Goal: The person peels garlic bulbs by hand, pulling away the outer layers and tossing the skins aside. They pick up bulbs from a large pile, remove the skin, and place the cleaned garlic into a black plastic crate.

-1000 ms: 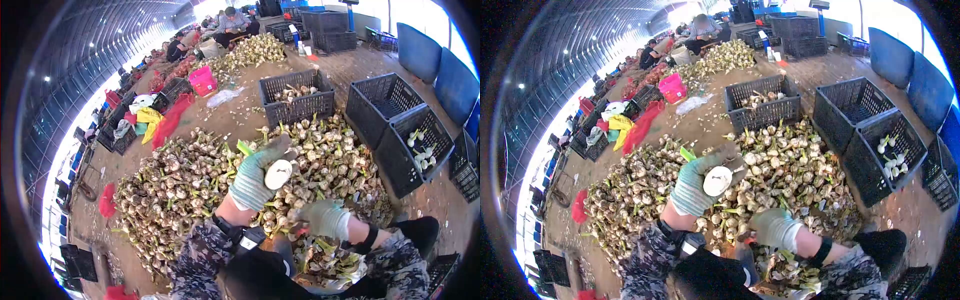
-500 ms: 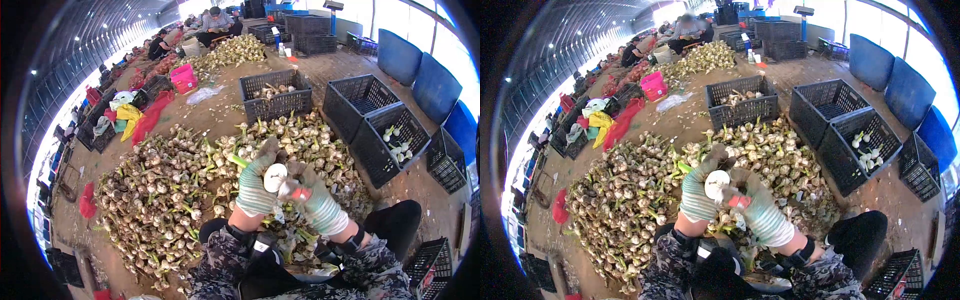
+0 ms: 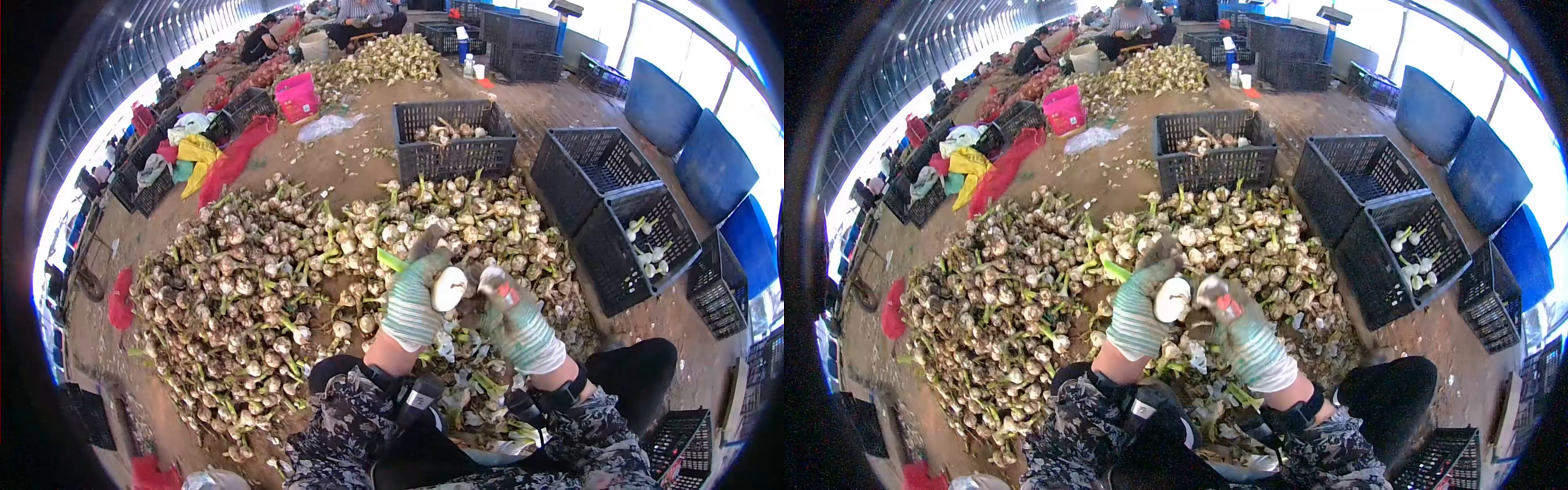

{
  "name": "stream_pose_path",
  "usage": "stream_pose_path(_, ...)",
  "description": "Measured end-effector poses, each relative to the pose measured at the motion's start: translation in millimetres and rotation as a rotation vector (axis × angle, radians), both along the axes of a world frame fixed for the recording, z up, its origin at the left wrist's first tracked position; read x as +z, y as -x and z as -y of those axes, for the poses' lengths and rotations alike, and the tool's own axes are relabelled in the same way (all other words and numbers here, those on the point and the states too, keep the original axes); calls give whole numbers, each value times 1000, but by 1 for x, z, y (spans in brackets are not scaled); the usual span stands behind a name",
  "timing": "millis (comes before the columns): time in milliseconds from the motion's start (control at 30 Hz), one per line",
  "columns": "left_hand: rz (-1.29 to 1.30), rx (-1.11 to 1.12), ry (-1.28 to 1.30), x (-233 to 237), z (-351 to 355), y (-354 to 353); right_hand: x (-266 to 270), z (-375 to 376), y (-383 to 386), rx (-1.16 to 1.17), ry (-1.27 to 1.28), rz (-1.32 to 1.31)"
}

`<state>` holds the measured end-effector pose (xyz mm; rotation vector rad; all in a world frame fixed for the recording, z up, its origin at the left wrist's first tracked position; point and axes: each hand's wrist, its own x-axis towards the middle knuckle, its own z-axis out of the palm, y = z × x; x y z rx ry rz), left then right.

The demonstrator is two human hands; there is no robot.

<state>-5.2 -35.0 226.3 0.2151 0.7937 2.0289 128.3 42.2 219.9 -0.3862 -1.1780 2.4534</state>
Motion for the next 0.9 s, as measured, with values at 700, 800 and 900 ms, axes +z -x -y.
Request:
stream_pose_path(700,-90,283,93,-41,-6,32,-29,-11,56,-350,-388,89)
stream_pose_path(800,-150,288,188,-43,-20,24,-21,-12,49,-284,-803,199)
stream_pose_path(900,-106,207,243,-28,-21,19,-17,-15,42,-298,-914,334)
